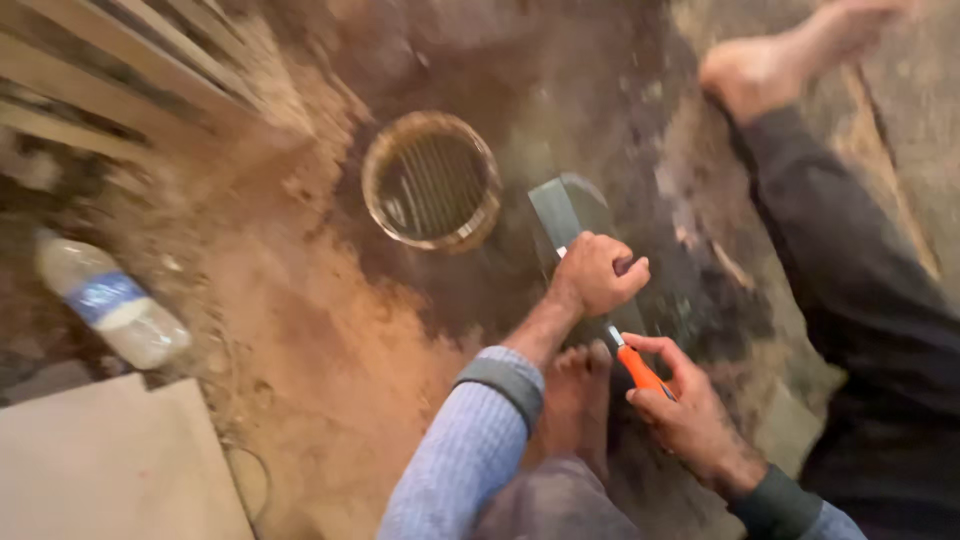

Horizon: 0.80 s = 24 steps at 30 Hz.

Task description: The person sharpens a chisel on a wet sharpening stone, repeatedly dipping the tool in a bucket of water and checking the edge with their fingers. The person continues this process for the duration of the clip.

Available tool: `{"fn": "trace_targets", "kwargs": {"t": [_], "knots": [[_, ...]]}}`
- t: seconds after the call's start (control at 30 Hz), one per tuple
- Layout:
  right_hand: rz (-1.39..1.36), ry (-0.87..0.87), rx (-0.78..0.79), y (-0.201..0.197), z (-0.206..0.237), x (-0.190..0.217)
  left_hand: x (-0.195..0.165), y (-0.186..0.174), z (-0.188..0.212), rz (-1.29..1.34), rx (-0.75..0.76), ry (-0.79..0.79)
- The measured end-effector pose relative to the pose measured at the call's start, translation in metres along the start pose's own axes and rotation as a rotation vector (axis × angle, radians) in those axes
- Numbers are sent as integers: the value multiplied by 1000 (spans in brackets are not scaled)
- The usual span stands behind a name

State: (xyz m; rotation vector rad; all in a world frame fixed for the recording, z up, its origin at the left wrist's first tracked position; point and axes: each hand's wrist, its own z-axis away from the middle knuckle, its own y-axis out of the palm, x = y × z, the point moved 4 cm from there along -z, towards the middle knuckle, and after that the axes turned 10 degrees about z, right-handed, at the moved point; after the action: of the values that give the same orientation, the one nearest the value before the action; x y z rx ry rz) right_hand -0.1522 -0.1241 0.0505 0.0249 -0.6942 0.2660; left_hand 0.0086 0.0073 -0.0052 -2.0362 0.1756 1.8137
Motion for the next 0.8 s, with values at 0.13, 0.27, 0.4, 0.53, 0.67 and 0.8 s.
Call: {"fn": "trace_targets", "kwargs": {"t": [0.13,0.27,0.4,0.53,0.67,0.8], "knots": [[-112,-23,44,5,-10,34,-10,-14,-21,-119,-36,130],[-44,27,12,4,12,37,-4,-18,-20,-32,-122,-55],[-67,24,-10,-7,37,35,4,-62,-34,-400,-468,202],[-97,184,-38,-26,63,18,16,-77,-35,-658,-271,92],[-152,147,-22,-33,75,0,4,-61,3,-582,-214,109],[-180,120,0,-28,71,-15,-13,-40,35,-579,-205,135]]}}
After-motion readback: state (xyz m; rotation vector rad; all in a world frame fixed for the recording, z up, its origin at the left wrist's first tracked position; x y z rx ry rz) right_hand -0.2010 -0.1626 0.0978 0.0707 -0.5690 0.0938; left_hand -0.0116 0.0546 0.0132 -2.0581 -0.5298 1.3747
